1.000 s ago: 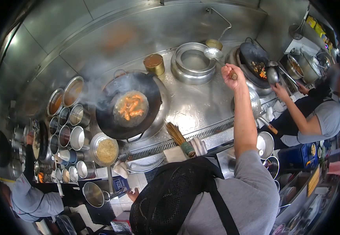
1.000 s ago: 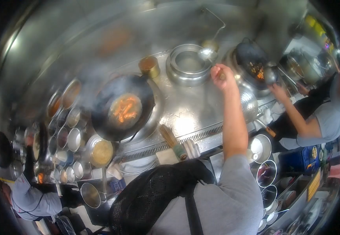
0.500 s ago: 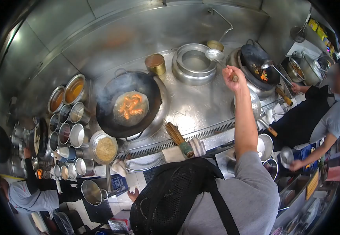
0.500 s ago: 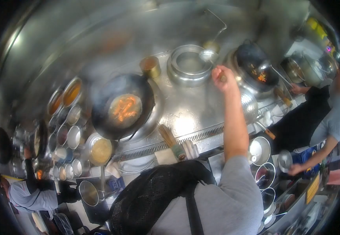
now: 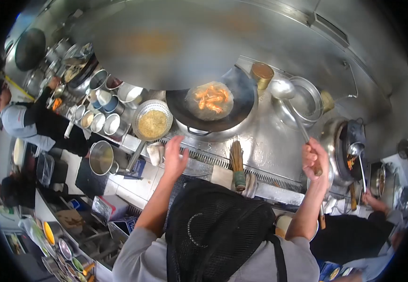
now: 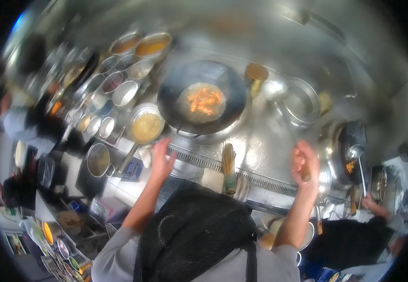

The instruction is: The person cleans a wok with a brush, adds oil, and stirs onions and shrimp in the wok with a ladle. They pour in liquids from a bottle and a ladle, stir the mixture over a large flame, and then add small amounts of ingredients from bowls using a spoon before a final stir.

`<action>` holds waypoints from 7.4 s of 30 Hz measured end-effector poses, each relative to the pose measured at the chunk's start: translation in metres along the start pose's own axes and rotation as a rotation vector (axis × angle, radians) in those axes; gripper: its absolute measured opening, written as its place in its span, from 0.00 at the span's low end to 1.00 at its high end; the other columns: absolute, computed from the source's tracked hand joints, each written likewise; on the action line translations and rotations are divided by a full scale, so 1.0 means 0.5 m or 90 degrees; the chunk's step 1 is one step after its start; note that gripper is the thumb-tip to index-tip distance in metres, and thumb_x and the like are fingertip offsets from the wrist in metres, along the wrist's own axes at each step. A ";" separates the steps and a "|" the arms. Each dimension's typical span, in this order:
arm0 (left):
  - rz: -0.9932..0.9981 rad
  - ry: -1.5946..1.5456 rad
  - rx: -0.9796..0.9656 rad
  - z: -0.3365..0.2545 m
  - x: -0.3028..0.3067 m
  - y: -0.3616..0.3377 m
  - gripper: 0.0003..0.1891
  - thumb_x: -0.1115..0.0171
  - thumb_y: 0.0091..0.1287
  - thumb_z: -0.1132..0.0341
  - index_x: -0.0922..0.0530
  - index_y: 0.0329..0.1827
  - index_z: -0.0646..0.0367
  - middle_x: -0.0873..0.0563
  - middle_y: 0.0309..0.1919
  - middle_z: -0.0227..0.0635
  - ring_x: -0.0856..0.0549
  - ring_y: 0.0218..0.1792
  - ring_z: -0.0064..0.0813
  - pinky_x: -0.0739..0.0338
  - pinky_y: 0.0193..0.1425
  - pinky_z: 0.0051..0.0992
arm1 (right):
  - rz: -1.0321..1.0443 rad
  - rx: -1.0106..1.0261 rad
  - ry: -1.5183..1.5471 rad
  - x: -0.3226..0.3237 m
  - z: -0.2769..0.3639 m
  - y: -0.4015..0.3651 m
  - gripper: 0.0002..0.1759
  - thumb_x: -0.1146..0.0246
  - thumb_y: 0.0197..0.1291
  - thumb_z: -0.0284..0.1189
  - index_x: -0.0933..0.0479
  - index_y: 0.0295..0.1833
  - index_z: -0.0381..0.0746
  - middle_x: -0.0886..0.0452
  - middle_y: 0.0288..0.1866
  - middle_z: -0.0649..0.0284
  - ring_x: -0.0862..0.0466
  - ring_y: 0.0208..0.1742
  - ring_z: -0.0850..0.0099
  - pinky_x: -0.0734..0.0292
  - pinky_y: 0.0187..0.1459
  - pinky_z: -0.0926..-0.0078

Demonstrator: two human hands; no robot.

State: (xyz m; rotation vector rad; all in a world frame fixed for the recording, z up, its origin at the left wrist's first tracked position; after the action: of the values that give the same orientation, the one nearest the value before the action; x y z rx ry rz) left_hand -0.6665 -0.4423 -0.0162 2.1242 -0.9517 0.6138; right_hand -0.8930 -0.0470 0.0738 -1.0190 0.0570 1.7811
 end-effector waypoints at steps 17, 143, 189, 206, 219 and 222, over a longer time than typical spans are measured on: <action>-0.204 0.059 0.195 0.185 0.310 -0.093 0.21 0.36 0.61 0.75 0.26 0.59 0.62 0.23 0.58 0.50 0.24 0.60 0.51 0.28 0.64 0.40 | 0.027 0.244 -1.205 0.015 -0.221 -0.002 0.33 0.37 0.57 0.19 0.31 0.71 0.40 0.25 0.24 0.52 0.24 0.24 0.58 0.25 0.33 0.63; -0.359 -0.124 0.308 0.775 0.523 0.370 0.50 0.18 0.44 0.62 0.40 0.68 0.66 0.26 0.60 0.53 0.25 0.62 0.49 0.31 0.68 0.39 | 0.218 0.074 -0.453 -0.746 -0.665 0.340 0.37 0.43 0.65 0.20 0.46 0.78 0.39 0.25 0.23 0.64 0.27 0.16 0.77 0.32 0.16 0.80; -0.361 -0.150 0.273 0.633 0.535 0.184 0.26 0.35 0.63 0.74 0.33 0.64 0.65 0.25 0.59 0.46 0.21 0.57 0.38 0.22 0.60 0.35 | 0.401 -0.212 -0.065 -1.130 -0.887 0.635 0.15 0.44 0.69 0.25 0.33 0.59 0.44 0.25 0.28 0.63 0.27 0.18 0.79 0.35 0.15 0.83; -0.303 0.001 0.285 1.025 0.568 0.390 0.62 0.18 0.48 0.63 0.58 0.77 0.72 0.45 0.73 0.64 0.42 0.75 0.56 0.47 0.79 0.44 | -0.177 0.062 -0.655 -0.456 -0.481 0.177 0.34 0.41 0.63 0.20 0.41 0.74 0.35 0.25 0.27 0.67 0.28 0.19 0.80 0.32 0.20 0.79; -0.340 0.139 0.399 1.093 0.564 0.388 0.53 0.16 0.41 0.51 0.36 0.67 0.70 0.22 0.59 0.58 0.22 0.60 0.54 0.29 0.67 0.44 | -0.237 -0.059 -0.427 -0.407 -0.538 0.059 0.33 0.41 0.60 0.20 0.40 0.72 0.33 0.27 0.25 0.64 0.28 0.15 0.76 0.32 0.15 0.77; -0.431 0.127 0.389 1.082 0.610 0.379 0.49 0.15 0.41 0.51 0.32 0.63 0.69 0.19 0.54 0.54 0.19 0.55 0.52 0.26 0.63 0.44 | -0.148 -0.126 -0.091 -0.361 -0.525 0.095 0.31 0.40 0.60 0.19 0.37 0.69 0.34 0.25 0.25 0.62 0.29 0.14 0.78 0.33 0.13 0.78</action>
State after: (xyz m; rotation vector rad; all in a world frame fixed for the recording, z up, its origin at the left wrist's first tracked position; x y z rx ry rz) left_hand -0.5577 -1.0795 -0.0773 2.6366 0.1222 0.7953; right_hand -0.7526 -0.3289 0.0053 -0.9903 -0.3204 1.6620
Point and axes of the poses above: each hand's wrist, its own y-axis towards the middle knuckle, its own x-axis out of the back of the hand, z = x × y, the point moved 10 cm from there along y, towards the middle knuckle
